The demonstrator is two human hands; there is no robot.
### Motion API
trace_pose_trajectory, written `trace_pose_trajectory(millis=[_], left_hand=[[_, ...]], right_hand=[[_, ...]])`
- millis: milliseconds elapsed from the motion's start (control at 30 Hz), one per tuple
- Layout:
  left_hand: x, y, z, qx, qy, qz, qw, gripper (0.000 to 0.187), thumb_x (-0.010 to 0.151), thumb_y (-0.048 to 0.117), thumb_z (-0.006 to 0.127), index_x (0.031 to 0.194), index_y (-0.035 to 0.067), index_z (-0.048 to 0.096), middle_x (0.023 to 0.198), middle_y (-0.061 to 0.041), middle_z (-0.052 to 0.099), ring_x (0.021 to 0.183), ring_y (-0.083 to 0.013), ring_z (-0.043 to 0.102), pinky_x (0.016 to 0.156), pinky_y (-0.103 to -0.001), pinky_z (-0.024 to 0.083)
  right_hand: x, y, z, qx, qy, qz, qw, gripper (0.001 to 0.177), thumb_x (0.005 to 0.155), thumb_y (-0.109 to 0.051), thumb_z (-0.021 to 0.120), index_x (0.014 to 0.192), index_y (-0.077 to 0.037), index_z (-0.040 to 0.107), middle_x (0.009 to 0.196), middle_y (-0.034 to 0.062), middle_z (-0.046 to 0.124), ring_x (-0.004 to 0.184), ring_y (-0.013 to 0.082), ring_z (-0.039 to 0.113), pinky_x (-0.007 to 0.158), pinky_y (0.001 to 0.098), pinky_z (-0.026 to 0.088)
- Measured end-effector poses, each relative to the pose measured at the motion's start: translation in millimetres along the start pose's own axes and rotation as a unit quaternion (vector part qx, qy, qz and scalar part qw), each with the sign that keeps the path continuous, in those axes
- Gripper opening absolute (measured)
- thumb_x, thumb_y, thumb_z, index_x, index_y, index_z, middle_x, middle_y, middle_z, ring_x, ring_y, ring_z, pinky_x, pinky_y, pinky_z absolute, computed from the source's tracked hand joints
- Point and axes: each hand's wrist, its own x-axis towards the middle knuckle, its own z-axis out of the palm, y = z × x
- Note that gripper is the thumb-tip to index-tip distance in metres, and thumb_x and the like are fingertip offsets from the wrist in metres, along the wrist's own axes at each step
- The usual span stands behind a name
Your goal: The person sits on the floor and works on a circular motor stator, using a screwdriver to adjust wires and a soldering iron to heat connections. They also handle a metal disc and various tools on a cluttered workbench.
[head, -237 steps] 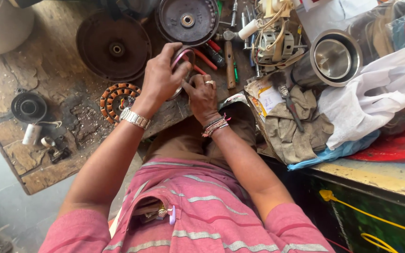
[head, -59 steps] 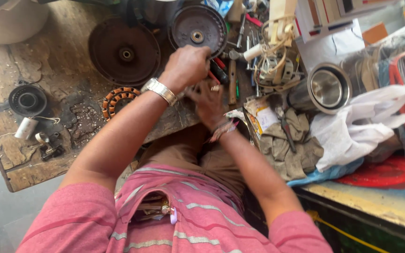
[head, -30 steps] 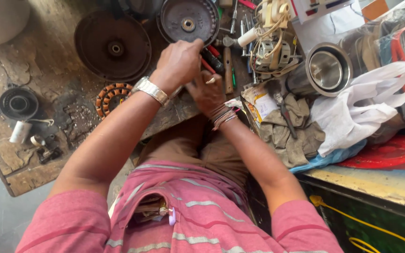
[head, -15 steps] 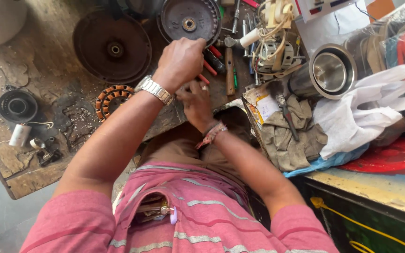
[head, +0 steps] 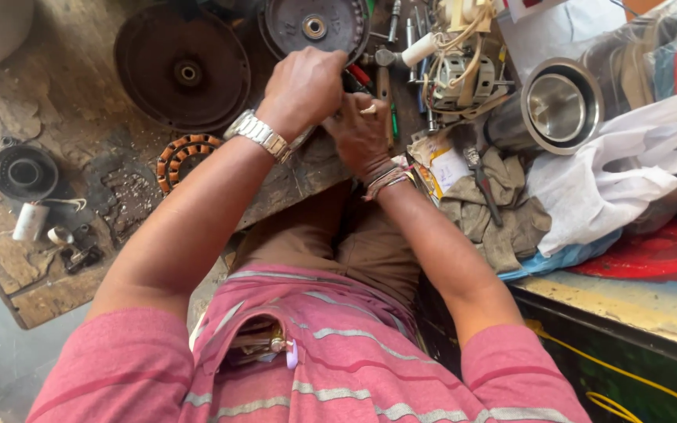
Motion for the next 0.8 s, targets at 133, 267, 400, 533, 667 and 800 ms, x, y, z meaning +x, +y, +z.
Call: trace_pose_trajectory(millis=[133,267,400,533,667,800], left_hand=[[3,-5,-5,-0.011,-0.004,-0.011,1.0,0.014,0.088,0.007,0.059,0.096,0.005,0.071,0.086,-0.022,0.072,0.083,-0.0442,0.069,0.073,-0.054,0.054],[1,-8,1,-0.016,0.022,0.012,1.0,0.015,0.087,0.007,0.059,0.096,0.005,0.071,0.088,-0.023,0.072,0.083,-0.0446,0.069,0.072,-0.054,0.054],[4,-6,-1,-0.008,0.003,0.002,1.0,0.014,0.088,0.008,0.059,0.094,0.005,0.071,0.087,-0.023,0.072,0.083,-0.0442,0.069,0.072,-0.055,0.054],[4,-6,-1,-0.006,-0.014,-0.019,1.0,0.017,0.086,0.006,0.057,0.095,0.006,0.071,0.087,-0.023,0.071,0.084,-0.0442,0.069,0.074,-0.054,0.054],[4,-7,5,-0.005,0.017,0.011,1.0,0.014,0.086,0.008,0.06,0.094,0.005,0.071,0.087,-0.022,0.072,0.084,-0.0444,0.069,0.072,-0.055,0.054],[4,-7,-4,-0.005,0.014,0.003,1.0,0.018,0.087,0.005,0.059,0.098,0.007,0.072,0.087,-0.022,0.072,0.083,-0.0433,0.07,0.075,-0.053,0.055]], right_hand=[[7,-4,1,0.106,0.005,0.076,0.991,0.041,0.092,-0.011,0.062,0.128,-0.029,0.069,0.114,0.0015,0.056,0.11,0.0255,0.054,0.097,0.0478,0.039],[-1,-1,9,-0.034,0.018,-0.018,0.999,0.043,0.091,-0.01,0.06,0.129,-0.027,0.069,0.135,0.0132,0.059,0.11,0.0275,0.053,0.085,0.0462,0.036],[2,2,7,-0.013,0.005,0.037,0.999,0.04,0.089,-0.013,0.061,0.125,-0.026,0.071,0.108,0.0063,0.056,0.106,0.0265,0.054,0.086,0.0468,0.037],[18,14,1,0.061,0.016,0.002,0.998,0.025,0.097,-0.018,0.063,0.12,-0.024,0.073,0.105,0.0046,0.056,0.102,0.0262,0.054,0.082,0.0483,0.035],[16,15,-8,-0.071,0.027,-0.027,0.997,0.029,0.094,-0.017,0.063,0.119,-0.019,0.076,0.106,0.0053,0.056,0.104,0.0271,0.054,0.082,0.0453,0.037],[22,-6,-14,0.067,0.049,0.048,0.995,0.034,0.092,-0.013,0.059,0.118,-0.028,0.074,0.109,0.0002,0.057,0.115,0.0231,0.055,0.092,0.0474,0.038]])
